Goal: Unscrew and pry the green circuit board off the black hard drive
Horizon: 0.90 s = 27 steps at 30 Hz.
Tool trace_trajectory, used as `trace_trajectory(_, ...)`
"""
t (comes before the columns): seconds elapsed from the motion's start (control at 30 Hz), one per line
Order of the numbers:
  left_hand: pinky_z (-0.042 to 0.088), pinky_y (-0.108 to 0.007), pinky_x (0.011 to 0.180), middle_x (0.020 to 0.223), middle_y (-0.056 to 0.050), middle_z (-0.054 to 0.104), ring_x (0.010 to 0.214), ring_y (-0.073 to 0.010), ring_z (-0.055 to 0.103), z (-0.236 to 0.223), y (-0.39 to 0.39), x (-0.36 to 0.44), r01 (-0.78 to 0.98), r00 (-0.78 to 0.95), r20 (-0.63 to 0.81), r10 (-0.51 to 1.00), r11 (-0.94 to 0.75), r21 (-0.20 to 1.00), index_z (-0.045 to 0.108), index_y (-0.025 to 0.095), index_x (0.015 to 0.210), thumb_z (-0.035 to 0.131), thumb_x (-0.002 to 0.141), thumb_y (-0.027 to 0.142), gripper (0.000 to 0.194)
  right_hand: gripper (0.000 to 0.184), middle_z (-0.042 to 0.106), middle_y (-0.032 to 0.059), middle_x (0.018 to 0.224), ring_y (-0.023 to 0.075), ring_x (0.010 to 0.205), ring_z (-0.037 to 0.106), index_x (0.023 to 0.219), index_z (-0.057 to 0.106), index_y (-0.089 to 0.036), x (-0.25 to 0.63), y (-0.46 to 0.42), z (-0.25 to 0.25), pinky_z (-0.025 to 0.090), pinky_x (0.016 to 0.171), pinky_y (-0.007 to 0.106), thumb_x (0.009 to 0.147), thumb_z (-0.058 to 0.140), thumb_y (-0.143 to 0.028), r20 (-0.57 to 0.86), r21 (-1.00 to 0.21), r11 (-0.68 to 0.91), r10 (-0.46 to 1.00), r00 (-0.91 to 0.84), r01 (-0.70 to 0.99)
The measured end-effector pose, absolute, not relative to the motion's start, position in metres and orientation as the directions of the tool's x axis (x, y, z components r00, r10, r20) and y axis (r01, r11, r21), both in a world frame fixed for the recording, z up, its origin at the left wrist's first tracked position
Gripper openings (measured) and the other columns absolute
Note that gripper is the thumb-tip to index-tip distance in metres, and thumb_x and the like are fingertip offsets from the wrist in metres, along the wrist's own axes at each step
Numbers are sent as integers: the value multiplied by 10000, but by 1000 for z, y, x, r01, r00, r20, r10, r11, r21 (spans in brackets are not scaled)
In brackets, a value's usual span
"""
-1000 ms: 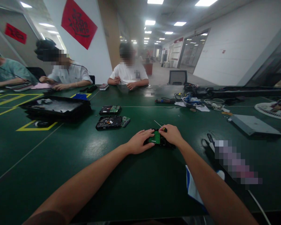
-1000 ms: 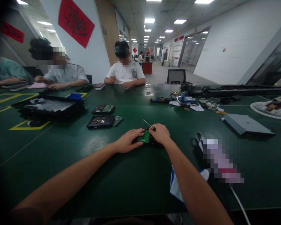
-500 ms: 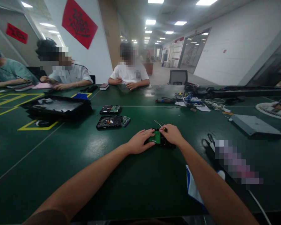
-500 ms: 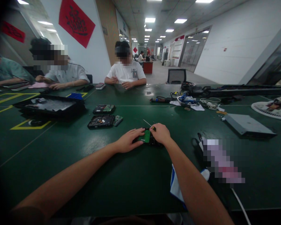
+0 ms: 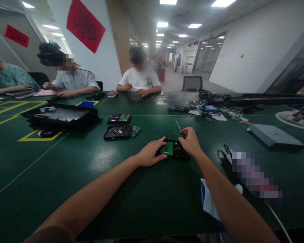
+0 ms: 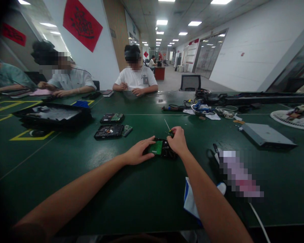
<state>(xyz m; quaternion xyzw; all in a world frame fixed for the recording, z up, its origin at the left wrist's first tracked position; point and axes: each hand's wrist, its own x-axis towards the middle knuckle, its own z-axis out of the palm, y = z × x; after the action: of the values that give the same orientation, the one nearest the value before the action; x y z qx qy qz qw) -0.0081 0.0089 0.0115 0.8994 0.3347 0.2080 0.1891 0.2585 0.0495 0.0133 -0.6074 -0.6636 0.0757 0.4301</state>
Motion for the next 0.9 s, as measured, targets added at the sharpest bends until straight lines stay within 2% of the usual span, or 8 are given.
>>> trace_trajectory(0.17,313,-521,1219,1653,-168,291,1517,-337,312,16,14,-4,591,620,189,761,-612,525,355,199,1543,584,876,706,869,387,649,92,1074,249,949,646,1138,585,-203,257,49,19,542,872,436,762,667,-245,531,-658,316,838,123,683)
trace_trajectory(0.27,292,-565,1208,1587,-155,410,1485,-361,343,17,20,6,612,613,174,771,-603,512,382,224,1533,558,876,732,849,390,710,70,1043,242,907,690,1165,575,-222,255,44,26,548,872,445,805,693,-317,549,-709,357,820,159,608)
trace_trajectory(0.37,324,-582,1171,1514,-120,501,1429,-361,406,16,24,14,620,591,188,785,-590,517,466,266,1474,535,890,731,749,396,740,73,1033,248,907,709,1154,558,-225,255,41,32,557,863,441,819,718,-363,593,-725,393,774,222,565)
trace_trajectory(0.5,336,-552,1173,1527,-137,479,1423,-348,418,10,24,14,606,599,220,770,-616,503,493,242,1454,576,874,719,756,466,730,85,1028,219,794,698,1183,512,-214,255,39,37,581,748,393,819,745,-388,639,-731,462,721,268,502)
trace_trajectory(0.63,356,-519,1176,1502,-137,508,1405,-330,451,6,21,12,587,595,260,761,-632,506,514,226,1433,596,872,701,740,489,706,76,1027,208,769,672,1257,503,-219,251,34,41,578,709,386,860,718,-409,719,-639,489,654,235,594)
trace_trajectory(0.73,361,-525,1177,1496,-143,516,1400,-338,460,8,22,10,579,598,272,754,-641,504,516,217,1432,636,843,700,771,557,684,96,1119,218,815,673,1392,450,-236,247,29,45,591,753,421,908,668,-408,774,-538,528,618,138,657)
trace_trajectory(0.9,366,-493,1193,1555,-136,459,1446,-315,418,16,29,-5,479,703,211,679,-672,565,434,227,1507,684,821,676,858,519,623,131,1286,236,909,667,1445,447,-254,246,22,52,596,837,453,964,596,-381,831,-404,590,556,11,699)
